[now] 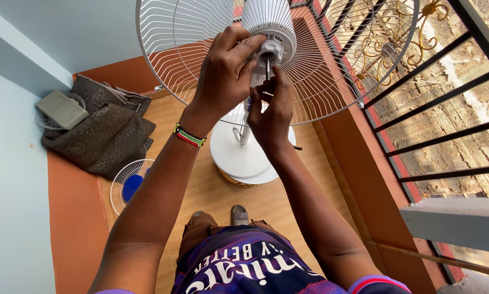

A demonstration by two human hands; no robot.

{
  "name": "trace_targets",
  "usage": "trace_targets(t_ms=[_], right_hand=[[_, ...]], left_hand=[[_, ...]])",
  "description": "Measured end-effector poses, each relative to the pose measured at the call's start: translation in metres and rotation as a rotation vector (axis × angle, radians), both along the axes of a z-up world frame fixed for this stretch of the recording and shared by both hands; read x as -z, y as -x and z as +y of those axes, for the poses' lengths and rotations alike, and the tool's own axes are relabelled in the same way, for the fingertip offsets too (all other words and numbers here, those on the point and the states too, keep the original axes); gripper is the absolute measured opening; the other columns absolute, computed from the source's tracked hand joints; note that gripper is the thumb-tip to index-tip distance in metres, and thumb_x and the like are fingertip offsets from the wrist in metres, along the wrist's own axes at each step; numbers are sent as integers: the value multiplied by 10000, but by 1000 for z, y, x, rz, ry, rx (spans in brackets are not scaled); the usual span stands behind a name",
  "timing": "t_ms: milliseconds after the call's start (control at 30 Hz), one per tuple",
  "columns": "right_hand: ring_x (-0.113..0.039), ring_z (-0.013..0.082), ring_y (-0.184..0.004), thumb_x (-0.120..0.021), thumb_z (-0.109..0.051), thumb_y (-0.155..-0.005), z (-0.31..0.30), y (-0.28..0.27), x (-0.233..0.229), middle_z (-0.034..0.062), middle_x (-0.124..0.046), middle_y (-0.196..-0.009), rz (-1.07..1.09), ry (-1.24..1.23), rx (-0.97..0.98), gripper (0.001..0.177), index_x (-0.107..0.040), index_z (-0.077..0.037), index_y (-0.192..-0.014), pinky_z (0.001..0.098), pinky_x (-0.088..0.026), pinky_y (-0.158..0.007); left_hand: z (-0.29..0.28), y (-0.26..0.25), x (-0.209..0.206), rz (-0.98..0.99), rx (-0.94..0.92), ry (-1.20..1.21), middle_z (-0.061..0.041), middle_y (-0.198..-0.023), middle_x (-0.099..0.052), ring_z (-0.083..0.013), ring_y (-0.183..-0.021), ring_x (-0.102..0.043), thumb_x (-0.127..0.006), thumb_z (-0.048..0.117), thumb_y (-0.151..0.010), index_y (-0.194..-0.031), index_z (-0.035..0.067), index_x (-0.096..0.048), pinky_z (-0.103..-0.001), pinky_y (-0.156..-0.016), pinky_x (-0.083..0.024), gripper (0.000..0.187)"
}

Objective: The person assembles a standing electric fan by hand. They wrap the power cord around the stand, attach the rear grille, mount the blue fan blades onto the motor shaft, and secure the front grille. The person then uses a screwdriver to tighten the central nut and finishes by adjusting the fan head.

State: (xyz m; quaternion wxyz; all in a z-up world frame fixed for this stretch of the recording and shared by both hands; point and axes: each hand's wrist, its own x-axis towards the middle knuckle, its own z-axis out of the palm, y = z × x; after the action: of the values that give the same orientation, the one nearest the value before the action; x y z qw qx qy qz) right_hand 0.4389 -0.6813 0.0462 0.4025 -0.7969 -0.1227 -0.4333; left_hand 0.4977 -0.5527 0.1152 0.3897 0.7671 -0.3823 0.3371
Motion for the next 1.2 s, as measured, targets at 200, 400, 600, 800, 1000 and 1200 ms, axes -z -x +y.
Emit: trace_targets(t_ms=[200, 400, 600, 800, 1000, 1200], right_hand=[[-697, 194, -884, -710, 90, -918, -15, 13, -7, 118, -601, -1083, 102, 132, -52, 440, -568, 8, -1326, 311, -607, -735], [-659, 257, -1014, -624, 142, -959, -25, 18, -58, 112, -603, -1194, -96, 257, 192, 400, -660, -64, -1300, 363, -581, -853], [-663, 279, -1127, -616, 135, -997, -16, 2, -76, 90, -616, -1264, -152, 395, 169, 373, -654, -61, -1311, 370, -585, -908], [-728, 227, -1100, -569, 169, -982, 8, 9, -47, 136, -629, -1239, -11, 7, 174, 398, -621, -11, -1332, 313, -634, -930], [-717, 247, -1176, -604, 131, -1010, 42, 9, -17, 166, -622, -1324, -7, -210, 102, 484, -489, 40, -1471, 343, -630, -964], [-731, 241, -1118, -613, 107, -993, 21, 9, -12, 155, -630, -1267, 85, -178, -71, 427, -533, 29, -1406, 320, -640, -904]], left_hand=[[6, -3, -2, 6, 58, -28, -121, -1201, -596, -283, -1133, -609, -741, -25, -935, -1314, 2, -673, -385, -1009, -534, 387], [14, -4, -5, 8, 90, -63, -109, -1166, -596, -271, -1111, -601, -687, -39, -958, -1327, -18, -661, -392, -997, -529, 370], [20, -8, -3, -39, 128, -84, -108, -1204, -582, -268, -1133, -588, -633, -47, -964, -1374, -19, -621, -379, -1015, -529, 411], [29, -11, 0, -20, 173, -71, -116, -1226, -580, -285, -1148, -574, -644, -48, -933, -1391, -23, -606, -398, -1029, -509, 461], [26, -10, 2, -2, 145, -102, -114, -1220, -579, -284, -1112, -560, -650, -43, -934, -1419, -18, -594, -403, -1021, -496, 489], [19, -7, 4, -57, 56, -86, -113, -1236, -575, -286, -1145, -564, -643, -55, -925, -1423, 9, -591, -418, -1048, -491, 504]])
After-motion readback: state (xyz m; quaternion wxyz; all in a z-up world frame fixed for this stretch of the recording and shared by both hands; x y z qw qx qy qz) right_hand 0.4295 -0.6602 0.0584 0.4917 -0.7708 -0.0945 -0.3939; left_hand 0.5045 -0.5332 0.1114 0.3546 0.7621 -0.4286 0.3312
